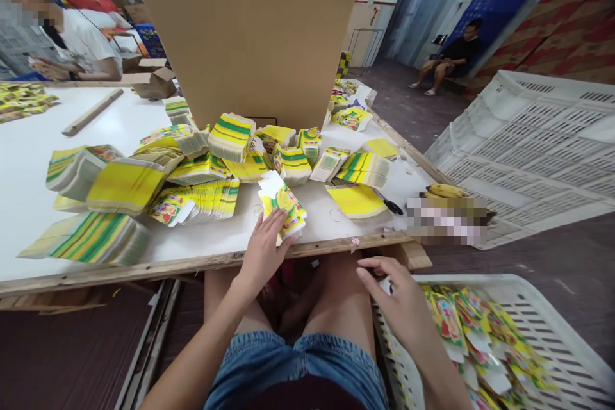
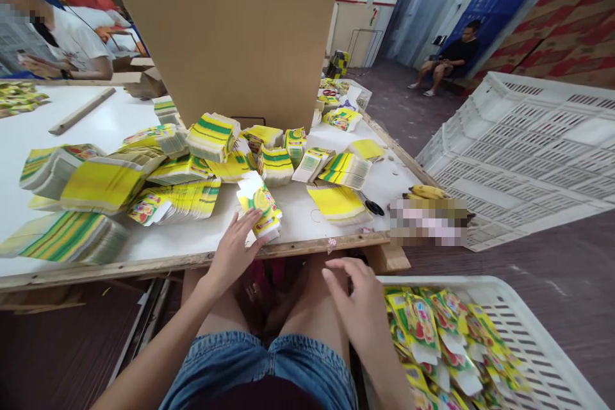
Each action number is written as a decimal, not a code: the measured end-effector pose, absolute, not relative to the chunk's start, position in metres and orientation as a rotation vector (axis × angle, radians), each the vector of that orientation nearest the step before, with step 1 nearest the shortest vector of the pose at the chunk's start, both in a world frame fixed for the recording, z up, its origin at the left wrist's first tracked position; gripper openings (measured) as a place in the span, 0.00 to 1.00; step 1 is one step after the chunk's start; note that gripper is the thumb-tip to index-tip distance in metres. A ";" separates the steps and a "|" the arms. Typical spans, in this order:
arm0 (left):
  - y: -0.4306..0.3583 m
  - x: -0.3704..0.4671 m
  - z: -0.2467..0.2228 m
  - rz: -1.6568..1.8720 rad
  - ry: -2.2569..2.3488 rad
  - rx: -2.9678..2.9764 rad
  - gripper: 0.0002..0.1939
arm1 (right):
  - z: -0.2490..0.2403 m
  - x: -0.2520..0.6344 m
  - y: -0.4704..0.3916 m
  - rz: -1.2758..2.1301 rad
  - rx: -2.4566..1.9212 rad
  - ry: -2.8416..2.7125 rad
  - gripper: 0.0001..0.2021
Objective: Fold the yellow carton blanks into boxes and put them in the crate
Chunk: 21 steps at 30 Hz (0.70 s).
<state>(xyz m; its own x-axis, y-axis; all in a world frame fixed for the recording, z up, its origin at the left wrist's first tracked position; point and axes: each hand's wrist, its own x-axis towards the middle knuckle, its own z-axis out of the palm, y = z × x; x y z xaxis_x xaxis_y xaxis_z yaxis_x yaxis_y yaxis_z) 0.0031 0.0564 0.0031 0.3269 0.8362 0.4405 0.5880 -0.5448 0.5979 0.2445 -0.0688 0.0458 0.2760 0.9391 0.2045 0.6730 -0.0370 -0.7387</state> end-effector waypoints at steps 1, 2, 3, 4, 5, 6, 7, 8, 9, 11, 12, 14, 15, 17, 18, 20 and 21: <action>0.054 0.003 0.004 1.058 1.253 2.270 0.21 | 0.043 0.232 -0.063 0.554 -1.743 -1.439 0.11; 0.051 0.003 0.005 1.066 1.233 2.258 0.18 | 0.040 0.221 -0.058 0.652 -1.705 -1.402 0.11; 0.049 0.003 0.006 1.078 1.214 2.236 0.16 | 0.038 0.211 -0.052 0.733 -1.667 -1.361 0.11; 0.047 0.003 0.008 1.089 1.195 2.208 0.15 | 0.037 0.202 -0.047 0.798 -1.628 -1.317 0.12; 0.046 0.003 0.009 1.101 1.178 2.178 0.14 | 0.035 0.195 -0.042 0.846 -1.593 -1.274 0.13; 0.045 0.002 0.010 1.110 1.163 2.150 0.14 | 0.033 0.190 -0.037 0.876 -1.562 -1.234 0.14; 0.044 0.002 0.010 1.118 1.154 2.129 0.14 | 0.030 0.186 -0.032 0.885 -1.539 -1.204 0.15; 0.044 0.001 0.010 1.122 1.149 2.117 0.15 | 0.028 0.182 -0.026 0.873 -1.525 -1.184 0.16; 0.044 0.000 0.009 1.124 1.144 2.118 0.15 | 0.024 0.179 -0.020 0.847 -1.522 -1.171 0.17; 0.044 -0.001 0.007 1.118 1.125 2.158 0.15 | 0.017 0.174 -0.006 0.764 -1.536 -1.162 0.19; 0.044 -0.002 0.006 1.111 1.114 2.189 0.14 | 0.014 0.172 0.002 0.721 -1.546 -1.162 0.19; 0.045 -0.003 0.004 1.096 1.094 2.241 0.14 | 0.009 0.167 0.018 0.658 -1.555 -1.171 0.20; 0.045 -0.004 0.004 1.089 1.088 2.252 0.14 | 0.008 0.164 0.025 0.634 -1.554 -1.181 0.21; 0.046 -0.005 0.004 1.081 1.084 2.251 0.14 | 0.009 0.158 0.036 0.604 -1.548 -1.204 0.19; 0.046 -0.006 0.004 1.078 1.082 2.242 0.14 | 0.010 0.155 0.039 0.592 -1.545 -1.211 0.18; 0.046 -0.006 0.004 1.077 1.078 2.218 0.14 | 0.013 0.151 0.043 0.568 -1.544 -1.207 0.16; 0.046 -0.007 0.004 1.079 1.076 2.204 0.14 | 0.014 0.149 0.043 0.557 -1.544 -1.194 0.15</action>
<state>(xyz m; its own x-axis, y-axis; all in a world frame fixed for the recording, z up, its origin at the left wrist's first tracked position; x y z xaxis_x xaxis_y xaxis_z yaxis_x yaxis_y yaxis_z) -0.0066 0.0458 0.0043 0.3870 0.8055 0.4488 0.4463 -0.5896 0.6732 0.1487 0.0430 0.0137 0.3919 0.8918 0.2260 0.3996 0.0562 -0.9150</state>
